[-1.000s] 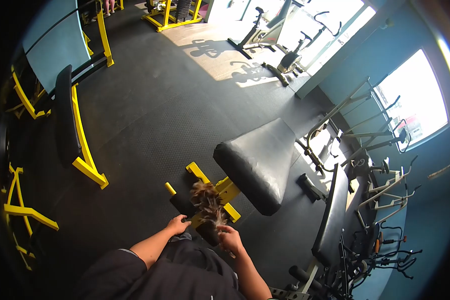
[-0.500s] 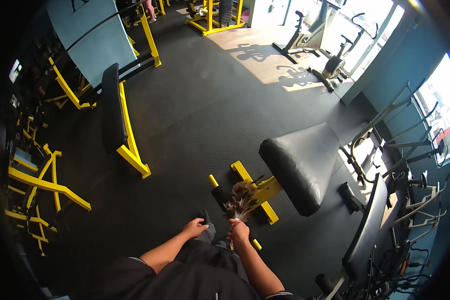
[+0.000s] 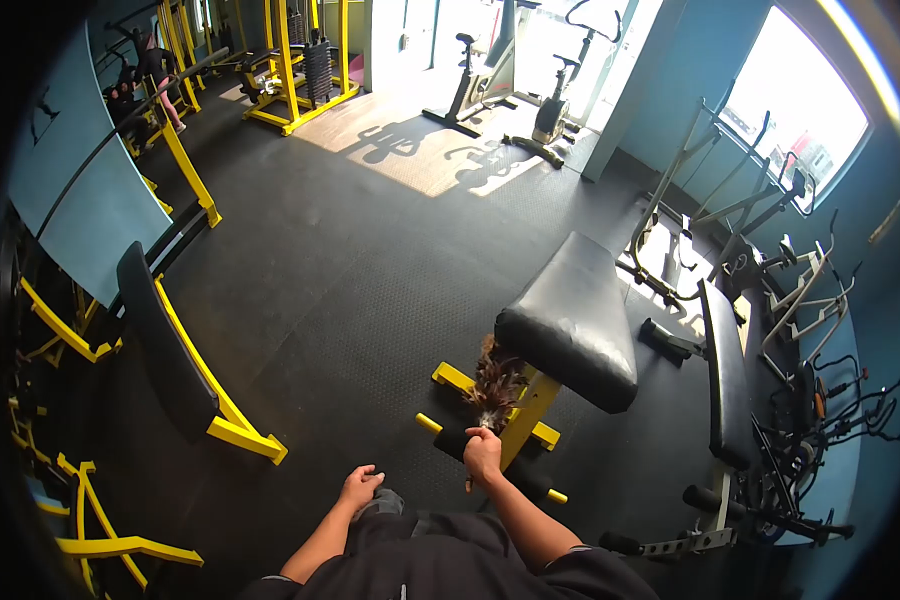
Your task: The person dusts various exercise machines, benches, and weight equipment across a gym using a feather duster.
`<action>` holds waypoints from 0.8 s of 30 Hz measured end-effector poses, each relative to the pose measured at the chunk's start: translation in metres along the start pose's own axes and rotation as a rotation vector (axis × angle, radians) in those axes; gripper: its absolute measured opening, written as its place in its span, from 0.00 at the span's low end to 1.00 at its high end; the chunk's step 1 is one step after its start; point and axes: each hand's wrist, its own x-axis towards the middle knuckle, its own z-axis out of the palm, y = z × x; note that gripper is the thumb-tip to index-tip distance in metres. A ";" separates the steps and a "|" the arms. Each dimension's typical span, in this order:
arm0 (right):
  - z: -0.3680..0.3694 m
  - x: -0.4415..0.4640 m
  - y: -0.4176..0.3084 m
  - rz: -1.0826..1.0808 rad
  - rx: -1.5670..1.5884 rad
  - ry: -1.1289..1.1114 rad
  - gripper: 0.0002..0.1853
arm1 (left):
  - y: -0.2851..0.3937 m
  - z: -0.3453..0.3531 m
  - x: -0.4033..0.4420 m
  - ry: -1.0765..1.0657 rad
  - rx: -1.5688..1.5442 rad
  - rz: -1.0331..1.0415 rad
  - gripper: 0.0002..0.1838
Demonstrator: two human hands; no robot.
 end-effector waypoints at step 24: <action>0.206 0.145 -0.056 0.358 -0.115 0.237 0.16 | 0.068 -0.315 0.248 0.123 -0.272 -0.276 0.20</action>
